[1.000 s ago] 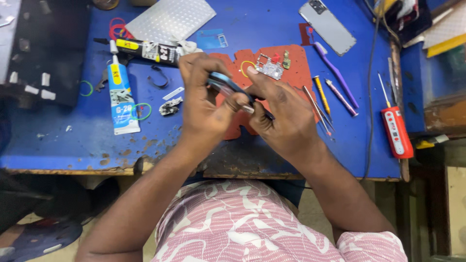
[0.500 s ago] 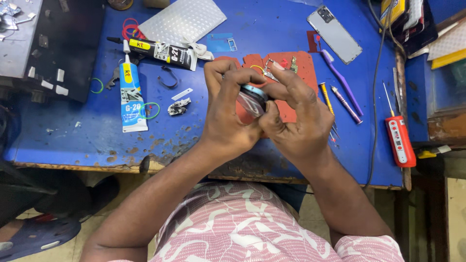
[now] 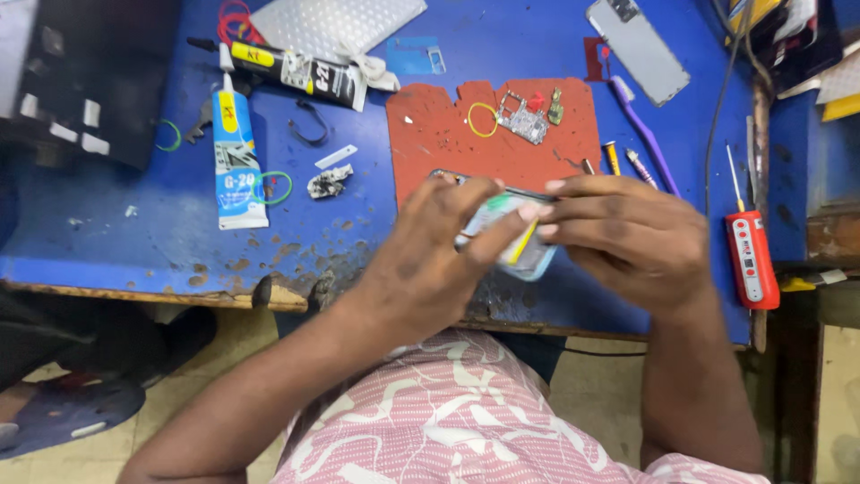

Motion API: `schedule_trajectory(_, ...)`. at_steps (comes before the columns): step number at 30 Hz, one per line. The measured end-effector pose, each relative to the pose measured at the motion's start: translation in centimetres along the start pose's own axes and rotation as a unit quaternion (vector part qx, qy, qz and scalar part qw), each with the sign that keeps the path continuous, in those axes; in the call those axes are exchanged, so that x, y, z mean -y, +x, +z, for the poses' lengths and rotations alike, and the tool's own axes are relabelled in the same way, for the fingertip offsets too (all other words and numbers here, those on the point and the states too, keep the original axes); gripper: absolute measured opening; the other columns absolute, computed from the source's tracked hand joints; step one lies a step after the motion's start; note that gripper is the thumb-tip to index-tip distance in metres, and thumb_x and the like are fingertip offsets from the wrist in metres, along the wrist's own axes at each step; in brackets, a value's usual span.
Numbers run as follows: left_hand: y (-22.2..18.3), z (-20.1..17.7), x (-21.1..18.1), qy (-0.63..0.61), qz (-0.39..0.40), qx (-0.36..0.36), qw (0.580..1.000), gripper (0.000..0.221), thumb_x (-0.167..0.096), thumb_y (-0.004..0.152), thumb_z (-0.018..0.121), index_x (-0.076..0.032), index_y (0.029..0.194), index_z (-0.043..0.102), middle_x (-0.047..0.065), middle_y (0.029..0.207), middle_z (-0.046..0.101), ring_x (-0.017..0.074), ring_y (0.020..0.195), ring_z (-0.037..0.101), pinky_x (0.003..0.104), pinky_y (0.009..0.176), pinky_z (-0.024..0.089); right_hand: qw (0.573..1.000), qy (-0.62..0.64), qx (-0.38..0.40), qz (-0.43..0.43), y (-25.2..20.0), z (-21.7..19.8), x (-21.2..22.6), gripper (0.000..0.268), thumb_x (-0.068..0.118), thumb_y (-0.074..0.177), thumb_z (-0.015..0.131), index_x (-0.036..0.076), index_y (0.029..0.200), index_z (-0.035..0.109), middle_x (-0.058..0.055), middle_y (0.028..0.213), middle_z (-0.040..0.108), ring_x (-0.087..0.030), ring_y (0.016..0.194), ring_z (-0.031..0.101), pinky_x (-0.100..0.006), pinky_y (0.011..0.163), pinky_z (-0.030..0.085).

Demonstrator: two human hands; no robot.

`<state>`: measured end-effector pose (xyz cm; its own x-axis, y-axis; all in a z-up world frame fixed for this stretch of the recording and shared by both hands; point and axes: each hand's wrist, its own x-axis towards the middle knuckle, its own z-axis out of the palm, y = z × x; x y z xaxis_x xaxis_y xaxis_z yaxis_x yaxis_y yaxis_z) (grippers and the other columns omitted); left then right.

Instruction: The person uses a screwdriver to remove screws from the back of a disassembled smartphone, then connects a charging cable to test the device. The screen lights up, confirming the phone is operational.

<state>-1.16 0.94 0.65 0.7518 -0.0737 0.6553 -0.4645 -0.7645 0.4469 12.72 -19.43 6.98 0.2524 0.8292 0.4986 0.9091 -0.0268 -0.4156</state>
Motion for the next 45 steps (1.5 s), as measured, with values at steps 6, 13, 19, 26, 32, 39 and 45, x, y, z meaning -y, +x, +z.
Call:
schedule_trajectory(6, 1.3, -1.3, 2.4, -0.008, -0.073, 0.140, 0.987, 0.098, -0.021, 0.073, 0.085, -0.004, 0.154, 0.033, 0.025, 0.145, 0.046, 0.0441, 0.132, 0.048, 0.057, 0.109, 0.037, 0.996, -0.040, 0.056, 0.063, -3.0, 0.7, -3.3, 0.022, -0.006, 0.079, 0.079, 0.004, 0.096, 0.072, -0.012, 0.122, 0.073, -0.030, 0.118, 0.072, -0.038, 0.103, 0.060)
schedule_trajectory(13, 1.7, -1.0, 2.9, -0.022, -0.114, 0.186, 0.976, 0.094, -0.014, 0.072, 0.085, -0.006, 0.153, 0.037, 0.016, 0.136, 0.054, 0.0369, 0.127, 0.051, 0.049, 0.107, 0.042, 0.977, -0.031, 0.125, 0.170, -4.0, 1.8, -4.2, 0.026, -0.009, 0.079, 0.074, 0.003, 0.102, 0.071, -0.012, 0.131, 0.071, -0.026, 0.099, 0.074, -0.033, 0.082, 0.060)
schedule_trajectory(19, 1.3, -0.9, 3.1, -0.050, -0.108, 0.154, 0.981, 0.094, -0.009, 0.073, 0.085, -0.006, 0.153, 0.037, 0.018, 0.136, 0.052, 0.0371, 0.128, 0.050, 0.047, 0.109, 0.045, 0.978, -0.025, 0.163, 0.126, -1.9, 1.5, -2.3, 0.048, 0.012, 0.075, 0.083, 0.004, 0.119, 0.067, -0.017, 0.144, 0.060, -0.035, 0.126, 0.062, -0.049, 0.111, 0.046)
schedule_trajectory(26, 1.6, -1.3, 3.1, -0.055, -0.096, 0.146, 0.983, 0.094, -0.010, 0.073, 0.086, -0.007, 0.153, 0.037, 0.017, 0.137, 0.051, 0.0381, 0.129, 0.049, 0.047, 0.110, 0.045, 0.969, -0.037, 0.185, 0.160, -0.5, 3.2, -1.7, 0.063, 0.019, 0.067, 0.089, 0.001, 0.122, 0.063, -0.018, 0.142, 0.058, -0.038, 0.127, 0.056, -0.047, 0.103, 0.048)
schedule_trajectory(32, 1.5, -1.9, 3.1, -0.085, -0.117, 0.145, 0.979, 0.094, -0.012, 0.074, 0.086, -0.009, 0.154, 0.036, 0.016, 0.139, 0.051, 0.0374, 0.131, 0.049, 0.047, 0.110, 0.046, 0.967, -0.034, 0.188, 0.166, -0.3, 3.2, -1.8, 0.068, 0.018, 0.064, 0.089, 0.004, 0.126, 0.065, -0.018, 0.137, 0.060, -0.037, 0.125, 0.055, -0.045, 0.103, 0.048)
schedule_trajectory(39, 2.0, -1.9, 3.3, -0.075, -0.113, 0.164, 0.977, 0.093, -0.015, 0.073, 0.086, -0.009, 0.152, 0.037, 0.017, 0.138, 0.051, 0.0396, 0.130, 0.047, 0.049, 0.109, 0.044, 0.963, -0.042, 0.220, 0.150, 0.6, 2.9, -2.0, 0.073, 0.018, 0.061, 0.089, 0.005, 0.129, 0.066, -0.017, 0.133, 0.061, -0.037, 0.124, 0.054, -0.046, 0.105, 0.045)
schedule_trajectory(45, 1.9, -1.8, 3.1, -0.068, -0.128, 0.173, 0.974, 0.092, -0.012, 0.073, 0.085, -0.010, 0.152, 0.039, 0.018, 0.137, 0.050, 0.0403, 0.128, 0.047, 0.049, 0.107, 0.045, 0.958, -0.050, 0.247, 0.138, 1.6, 2.3, -2.0, 0.070, 0.020, 0.062, 0.087, 0.005, 0.127, 0.067, -0.017, 0.135, 0.061, -0.037, 0.125, 0.054, -0.046, 0.105, 0.045)
